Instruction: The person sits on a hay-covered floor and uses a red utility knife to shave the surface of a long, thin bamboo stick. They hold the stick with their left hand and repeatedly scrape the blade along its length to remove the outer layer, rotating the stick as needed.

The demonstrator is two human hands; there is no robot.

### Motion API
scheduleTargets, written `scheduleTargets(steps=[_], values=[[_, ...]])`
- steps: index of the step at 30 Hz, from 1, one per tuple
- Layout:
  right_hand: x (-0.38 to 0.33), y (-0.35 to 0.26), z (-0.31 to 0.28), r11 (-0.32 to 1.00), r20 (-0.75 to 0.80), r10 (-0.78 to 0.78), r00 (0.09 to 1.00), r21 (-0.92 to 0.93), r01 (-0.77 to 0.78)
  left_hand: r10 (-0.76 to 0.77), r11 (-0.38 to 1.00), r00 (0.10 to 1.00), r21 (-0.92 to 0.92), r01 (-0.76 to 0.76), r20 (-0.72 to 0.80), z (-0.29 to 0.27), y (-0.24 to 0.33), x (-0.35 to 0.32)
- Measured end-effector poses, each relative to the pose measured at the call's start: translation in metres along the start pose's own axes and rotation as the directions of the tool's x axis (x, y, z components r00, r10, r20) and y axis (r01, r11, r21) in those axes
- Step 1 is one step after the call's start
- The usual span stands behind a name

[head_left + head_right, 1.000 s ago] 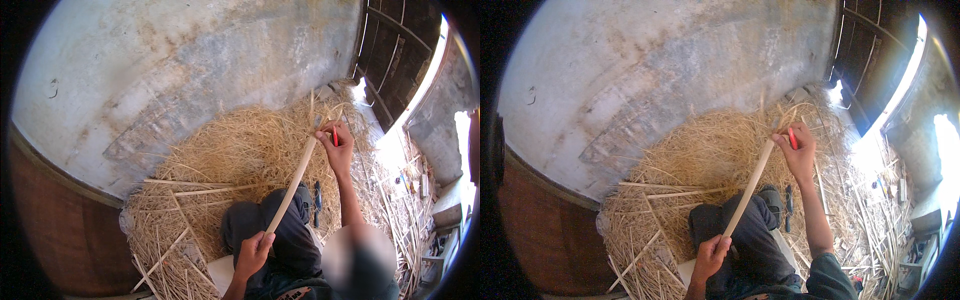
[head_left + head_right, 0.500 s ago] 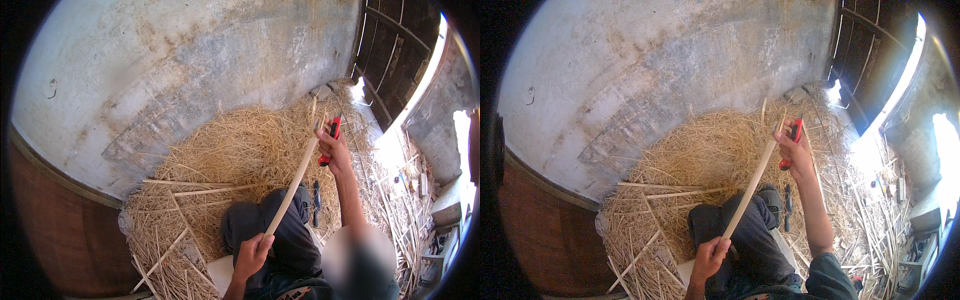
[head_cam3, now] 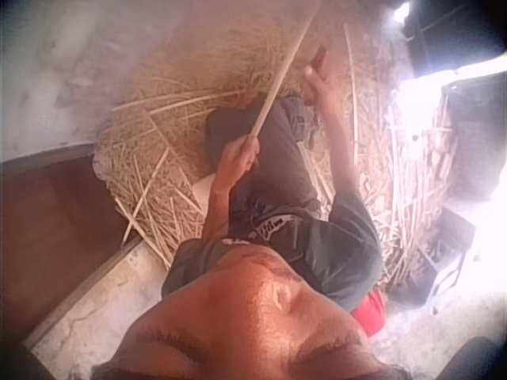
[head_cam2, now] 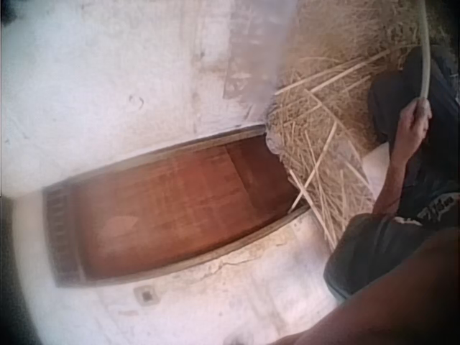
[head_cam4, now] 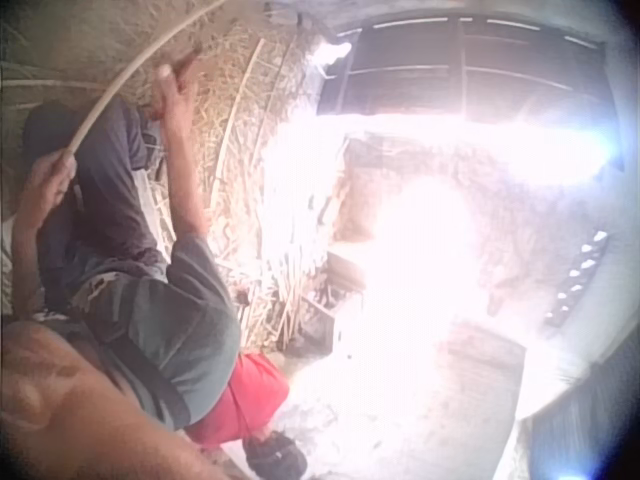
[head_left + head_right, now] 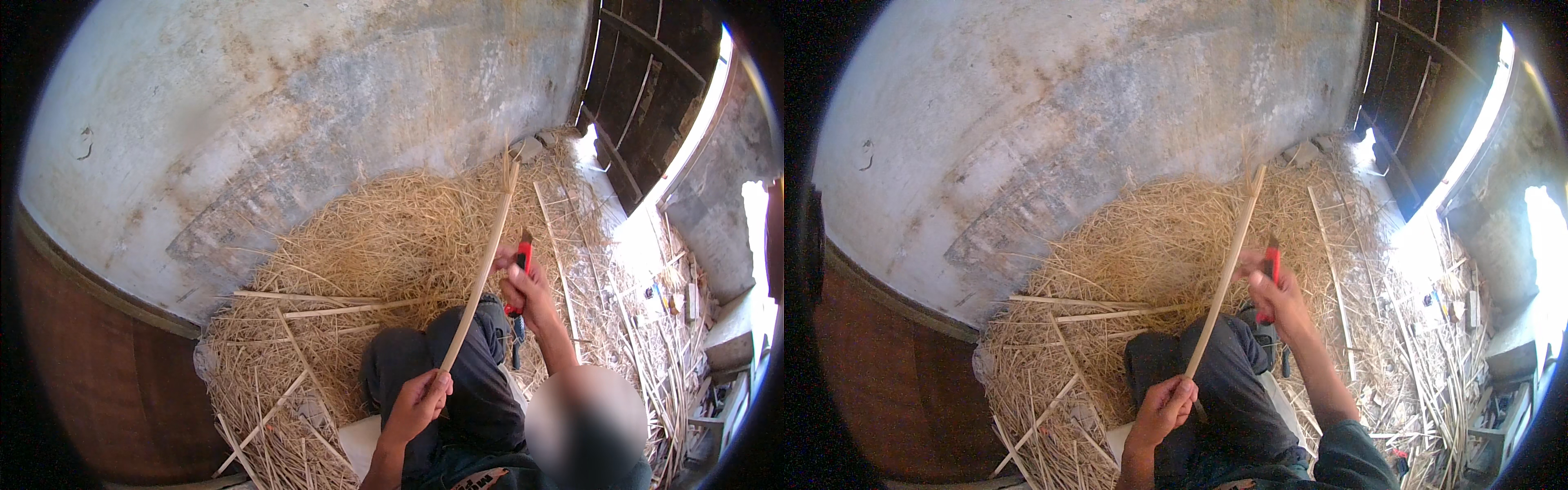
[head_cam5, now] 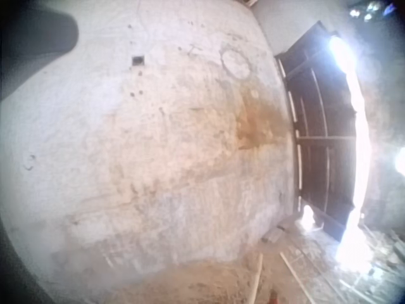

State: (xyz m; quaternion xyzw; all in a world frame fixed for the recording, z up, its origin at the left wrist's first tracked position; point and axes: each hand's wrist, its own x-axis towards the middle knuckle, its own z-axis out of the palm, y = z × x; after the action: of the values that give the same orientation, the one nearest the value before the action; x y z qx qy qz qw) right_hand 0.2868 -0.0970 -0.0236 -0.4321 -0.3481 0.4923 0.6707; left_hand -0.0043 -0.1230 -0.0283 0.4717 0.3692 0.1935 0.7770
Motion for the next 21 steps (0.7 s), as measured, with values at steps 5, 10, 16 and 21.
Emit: scheduleTargets(steps=[5, 10, 16, 21], values=[[-0.013, -0.009, 0.028, 0.995, 0.009, -0.004, 1.0, -0.095, 0.005, -0.029, 0.988, 0.986, -0.148, 0.054, 0.164, 0.001, 0.011, -0.002], [-0.007, -0.016, 0.033, 0.981, -0.045, -0.112, 0.993, -0.167, 0.103, 0.072, 0.997, 0.997, -0.005, -0.072, 0.042, 0.018, 0.019, -0.005], [-0.007, -0.039, 0.049, 0.951, -0.047, -0.214, 0.976, -0.238, 0.197, 0.287, 0.931, 0.95, 0.269, -0.245, -0.127, 0.014, 0.01, -0.005], [-0.022, -0.021, 0.042, 0.775, 0.078, -0.373, 0.925, -0.523, 0.356, 0.344, 0.917, 0.898, 0.302, -0.259, -0.275, 0.018, 0.024, -0.002]])
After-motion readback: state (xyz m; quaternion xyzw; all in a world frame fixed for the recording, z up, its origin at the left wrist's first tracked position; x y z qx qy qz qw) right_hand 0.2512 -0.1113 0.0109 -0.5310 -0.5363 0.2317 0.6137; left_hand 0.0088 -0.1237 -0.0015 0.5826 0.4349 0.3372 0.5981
